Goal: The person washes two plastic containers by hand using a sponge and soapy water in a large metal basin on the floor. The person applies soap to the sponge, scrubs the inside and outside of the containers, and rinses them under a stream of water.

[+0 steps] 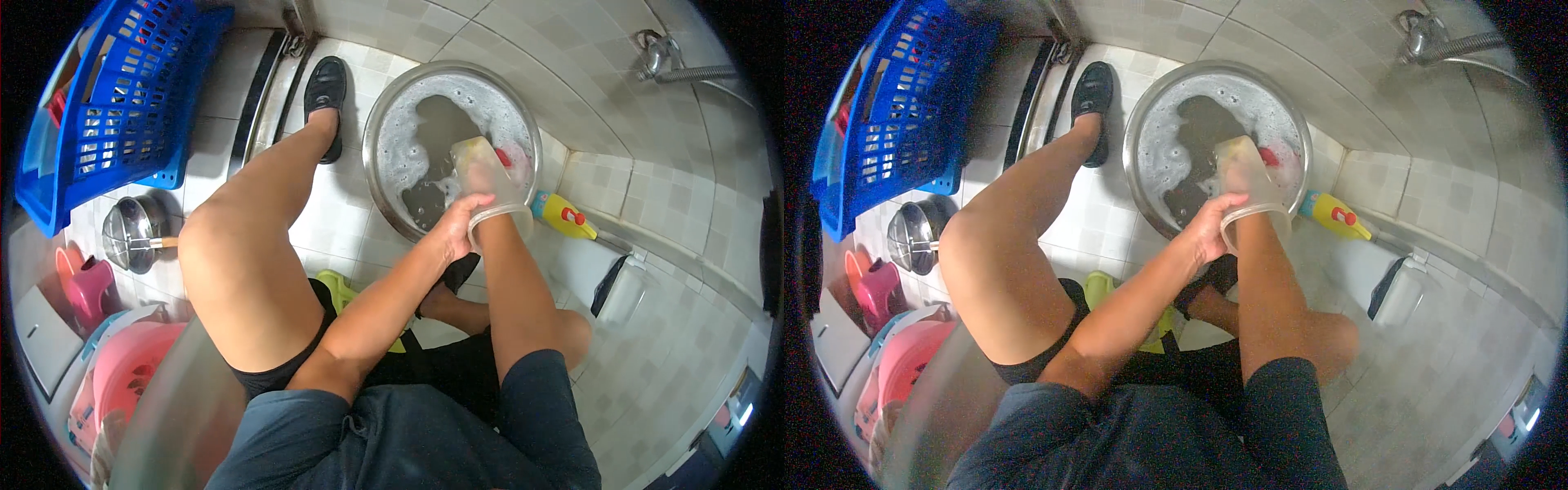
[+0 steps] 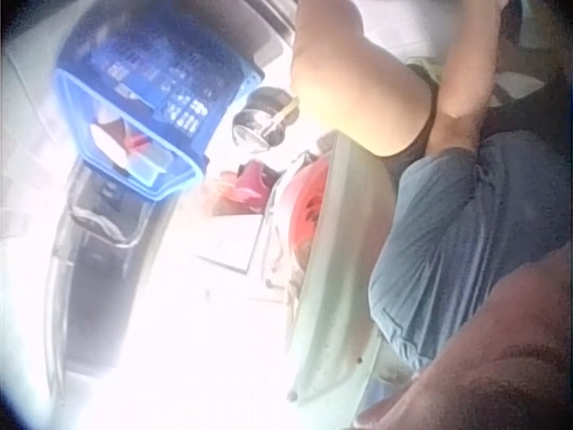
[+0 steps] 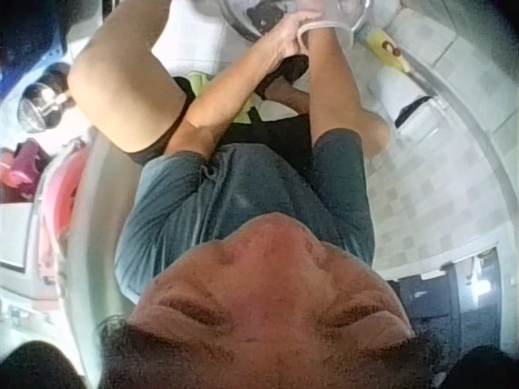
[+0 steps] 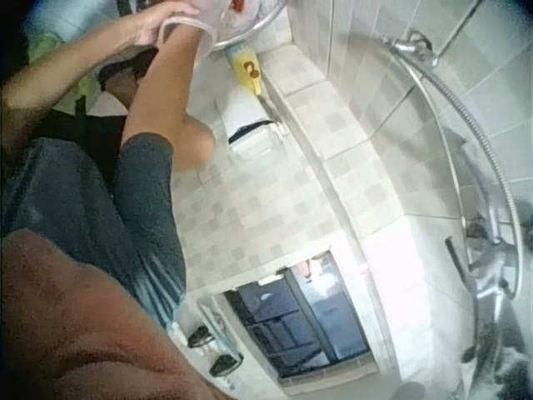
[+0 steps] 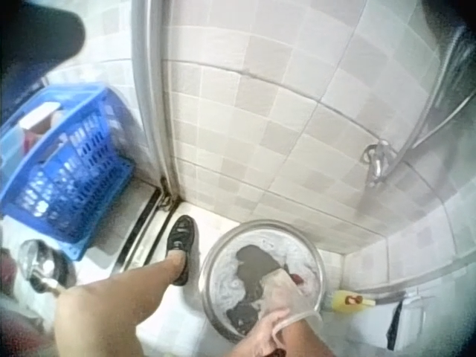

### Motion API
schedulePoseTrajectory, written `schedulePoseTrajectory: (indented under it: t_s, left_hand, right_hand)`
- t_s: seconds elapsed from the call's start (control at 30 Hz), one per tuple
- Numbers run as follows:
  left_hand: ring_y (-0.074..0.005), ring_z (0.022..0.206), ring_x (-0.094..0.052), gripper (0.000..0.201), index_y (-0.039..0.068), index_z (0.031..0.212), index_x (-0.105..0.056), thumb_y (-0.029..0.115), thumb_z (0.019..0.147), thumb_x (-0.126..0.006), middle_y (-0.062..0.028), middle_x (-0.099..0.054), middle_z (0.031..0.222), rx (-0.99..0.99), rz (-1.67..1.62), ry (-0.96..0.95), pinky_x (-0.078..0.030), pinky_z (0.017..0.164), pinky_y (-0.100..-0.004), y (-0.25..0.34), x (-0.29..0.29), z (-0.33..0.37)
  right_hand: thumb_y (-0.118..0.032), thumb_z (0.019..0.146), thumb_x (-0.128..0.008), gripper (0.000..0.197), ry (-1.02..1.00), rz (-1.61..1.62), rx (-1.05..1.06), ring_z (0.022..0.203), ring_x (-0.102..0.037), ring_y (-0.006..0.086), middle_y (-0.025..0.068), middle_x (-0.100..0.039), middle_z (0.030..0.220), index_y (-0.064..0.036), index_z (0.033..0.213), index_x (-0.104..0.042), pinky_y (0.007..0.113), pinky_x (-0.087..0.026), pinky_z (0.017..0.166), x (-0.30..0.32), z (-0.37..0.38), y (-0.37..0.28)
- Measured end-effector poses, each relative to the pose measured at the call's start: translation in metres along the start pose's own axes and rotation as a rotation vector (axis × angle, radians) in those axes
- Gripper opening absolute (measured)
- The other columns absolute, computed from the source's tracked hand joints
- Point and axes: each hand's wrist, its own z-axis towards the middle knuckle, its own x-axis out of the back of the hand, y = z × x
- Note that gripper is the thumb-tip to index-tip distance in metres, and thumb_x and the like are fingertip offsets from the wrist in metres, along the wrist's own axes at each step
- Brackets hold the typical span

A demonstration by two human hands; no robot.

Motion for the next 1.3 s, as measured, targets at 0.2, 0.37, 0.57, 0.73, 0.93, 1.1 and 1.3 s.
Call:
schedulePoseTrajectory:
  t_s: [0.2,0.37,0.57,0.73,0.93,1.1,1.3]
  left_hand:
    - [-0.0355,0.117,-0.062,0.06,0.002,0.131,-0.06,0.044,0.09,-0.067,-0.0177,-0.065,0.126,0.064,0.041,0.013,-0.044,0.106,-0.0571,0.005,0.003,0.005]
    - [-0.0351,0.112,-0.065,0.056,0.0,0.127,-0.062,0.041,0.089,-0.068,-0.02,-0.068,0.124,-0.042,-0.005,0.07,-0.048,0.103,-0.0551,0.01,-0.005,0.012]
    - [-0.0366,0.109,-0.066,0.054,-0.002,0.127,-0.062,0.037,0.09,-0.067,-0.0226,-0.068,0.121,-0.098,-0.027,-0.004,-0.051,0.102,-0.0504,0.024,0.016,0.018]
    - [-0.0351,0.11,-0.065,0.051,-0.004,0.128,-0.061,0.032,0.092,-0.067,-0.0226,-0.066,0.124,-0.285,0.097,0.073,-0.05,0.102,-0.0499,0.019,0.004,0.021]
    - [-0.0339,0.107,-0.066,0.047,-0.005,0.127,-0.06,0.028,0.093,-0.066,-0.021,-0.067,0.12,-0.312,0.145,0.218,-0.052,0.098,-0.0476,0.032,0.001,0.02]
    - [-0.0363,0.102,-0.068,0.048,-0.006,0.126,-0.059,0.029,0.094,-0.066,-0.0227,-0.068,0.115,-0.232,0.087,0.103,-0.055,0.095,-0.0474,0.044,0.004,0.016]
    - [-0.0347,0.116,-0.064,0.057,0.002,0.136,-0.059,0.046,0.1,-0.058,-0.0181,-0.066,0.127,-0.25,0.229,0.127,-0.052,0.098,-0.0495,0.048,0.005,0.016]
  right_hand:
    - [-0.018,0.102,-0.052,0.043,-0.176,1.529,-0.336,0.133,-0.053,0.0269,0.0129,-0.055,0.147,-0.0066,0.144,-0.056,0.041,-0.049,0.105,0.074,-0.105,-0.021]
    - [-0.019,0.104,-0.05,0.042,-0.155,1.418,-0.204,0.127,-0.059,0.0259,0.0128,-0.061,0.142,-0.0042,0.143,-0.057,0.038,-0.048,0.105,0.115,-0.163,-0.029]
    - [-0.011,0.099,-0.049,0.036,-0.092,0.689,0.205,0.125,-0.059,0.0379,0.0194,-0.066,0.13,0.0028,0.131,-0.06,0.045,-0.045,0.107,0.156,-0.221,-0.051]
    - [-0.008,0.089,-0.054,0.034,0.401,-0.014,0.641,0.133,-0.053,0.037,0.022,-0.061,0.134,0.0032,0.119,-0.066,0.049,-0.037,0.114,0.155,-0.234,-0.023]
    - [-0.007,0.089,-0.054,0.038,0.404,-0.02,0.57,0.134,-0.05,0.044,0.0243,-0.058,0.133,0.0055,0.123,-0.065,0.051,-0.037,0.116,0.157,-0.24,-0.038]
    - [-0.005,0.089,-0.053,0.042,0.406,0.28,0.616,0.135,-0.05,0.0424,0.0247,-0.057,0.135,0.0061,0.129,-0.059,0.052,-0.035,0.118,0.145,-0.251,-0.039]
    - [-0.008,0.088,-0.059,0.038,0.607,-0.114,0.73,0.124,-0.059,0.0368,0.0199,-0.064,0.124,0.0039,0.124,-0.062,0.049,-0.04,0.115,0.155,-0.225,-0.025]
